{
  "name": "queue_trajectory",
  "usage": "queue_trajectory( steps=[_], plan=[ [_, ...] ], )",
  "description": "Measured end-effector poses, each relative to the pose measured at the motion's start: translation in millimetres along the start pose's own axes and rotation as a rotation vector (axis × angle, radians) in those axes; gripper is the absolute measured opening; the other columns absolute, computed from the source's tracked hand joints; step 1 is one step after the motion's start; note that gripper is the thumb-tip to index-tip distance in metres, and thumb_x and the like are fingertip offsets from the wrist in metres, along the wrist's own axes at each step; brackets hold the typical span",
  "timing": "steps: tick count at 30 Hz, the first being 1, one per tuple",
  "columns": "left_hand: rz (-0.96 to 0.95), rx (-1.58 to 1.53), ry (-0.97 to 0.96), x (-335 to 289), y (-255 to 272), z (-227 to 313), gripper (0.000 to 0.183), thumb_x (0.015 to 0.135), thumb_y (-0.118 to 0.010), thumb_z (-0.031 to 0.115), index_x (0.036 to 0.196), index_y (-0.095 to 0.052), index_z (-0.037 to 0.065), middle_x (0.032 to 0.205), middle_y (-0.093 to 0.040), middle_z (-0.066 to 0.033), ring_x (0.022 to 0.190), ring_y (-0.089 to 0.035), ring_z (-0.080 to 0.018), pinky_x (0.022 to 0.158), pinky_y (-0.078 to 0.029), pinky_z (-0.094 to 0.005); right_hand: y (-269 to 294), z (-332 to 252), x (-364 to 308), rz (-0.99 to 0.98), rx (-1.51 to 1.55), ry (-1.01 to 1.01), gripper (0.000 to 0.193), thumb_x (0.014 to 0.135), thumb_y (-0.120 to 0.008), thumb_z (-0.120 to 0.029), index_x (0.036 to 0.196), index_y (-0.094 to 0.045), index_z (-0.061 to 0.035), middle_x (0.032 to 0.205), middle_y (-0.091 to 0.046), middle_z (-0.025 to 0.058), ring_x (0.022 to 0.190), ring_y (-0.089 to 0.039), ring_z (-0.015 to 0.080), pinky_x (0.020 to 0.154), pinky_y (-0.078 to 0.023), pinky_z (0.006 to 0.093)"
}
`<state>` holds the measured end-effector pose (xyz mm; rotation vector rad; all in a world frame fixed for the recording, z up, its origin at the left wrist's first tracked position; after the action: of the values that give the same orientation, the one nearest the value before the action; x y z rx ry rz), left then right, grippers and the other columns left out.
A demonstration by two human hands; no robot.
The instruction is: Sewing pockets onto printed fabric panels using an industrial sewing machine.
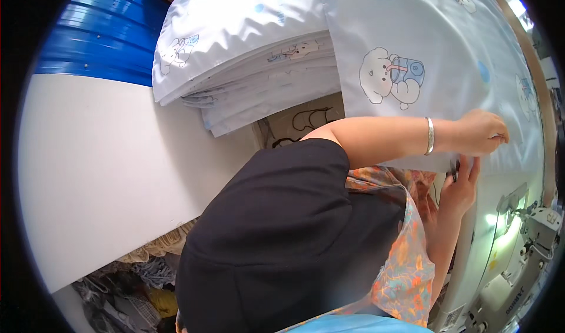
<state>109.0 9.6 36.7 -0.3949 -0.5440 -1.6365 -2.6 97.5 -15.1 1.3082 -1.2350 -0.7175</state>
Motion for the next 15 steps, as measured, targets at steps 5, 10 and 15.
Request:
queue_trajectory(
  steps=[5, 10, 15],
  plan=[
    [-0.224, 0.282, -0.244, 5.3, -14.5, 16.2, 0.018, 0.082, -0.059, 0.013, 0.094, -0.069, 0.004, 0.099, -0.067, -0.0155, 0.096, -0.063, -0.0319, 0.083, -0.051, -0.0422, 22.0, 12.3, 0.1, 0.200, 0.275, 0.080, 0.042, 0.073, -0.058, 0.011, 0.110, -0.063, -0.0072, 0.119, -0.064, 0.0098, 0.103, -0.065, 0.0277, 0.084, -0.053, 0.0347],
    [-0.726, 0.451, -0.490, 13.9, -79.4, 13.5, 0.029, 0.084, -0.059, 0.013, 0.111, -0.063, 0.003, 0.120, -0.062, -0.0129, 0.117, -0.055, -0.0301, 0.099, -0.044, -0.0403, 42.7, 32.7, -36.8, 0.168, 0.424, -0.127, 0.043, 0.066, -0.054, 0.015, 0.103, -0.067, -0.0053, 0.118, -0.065, 0.0091, 0.098, -0.066, 0.0286, 0.082, -0.054, 0.0369],
    [-0.941, 0.510, -0.623, 20.4, -169.6, 8.5, 0.034, 0.088, -0.057, 0.016, 0.120, -0.061, 0.006, 0.129, -0.058, -0.0083, 0.123, -0.050, -0.0267, 0.105, -0.039, -0.0392, 71.4, 53.4, -65.3, 0.225, 0.284, -0.213, 0.044, 0.064, -0.057, 0.011, 0.102, -0.068, -0.0075, 0.121, -0.064, 0.0097, 0.097, -0.063, 0.0304, 0.083, -0.053, 0.0380]
  ],
)
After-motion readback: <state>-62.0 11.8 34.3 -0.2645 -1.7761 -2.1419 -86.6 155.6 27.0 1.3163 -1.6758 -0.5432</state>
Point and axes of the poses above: each hand's wrist, its own x-axis towards the middle knuckle, its own y-axis out of the back of the hand, z = x × y, the point moved 6 cm from there along x, towards the middle knuckle
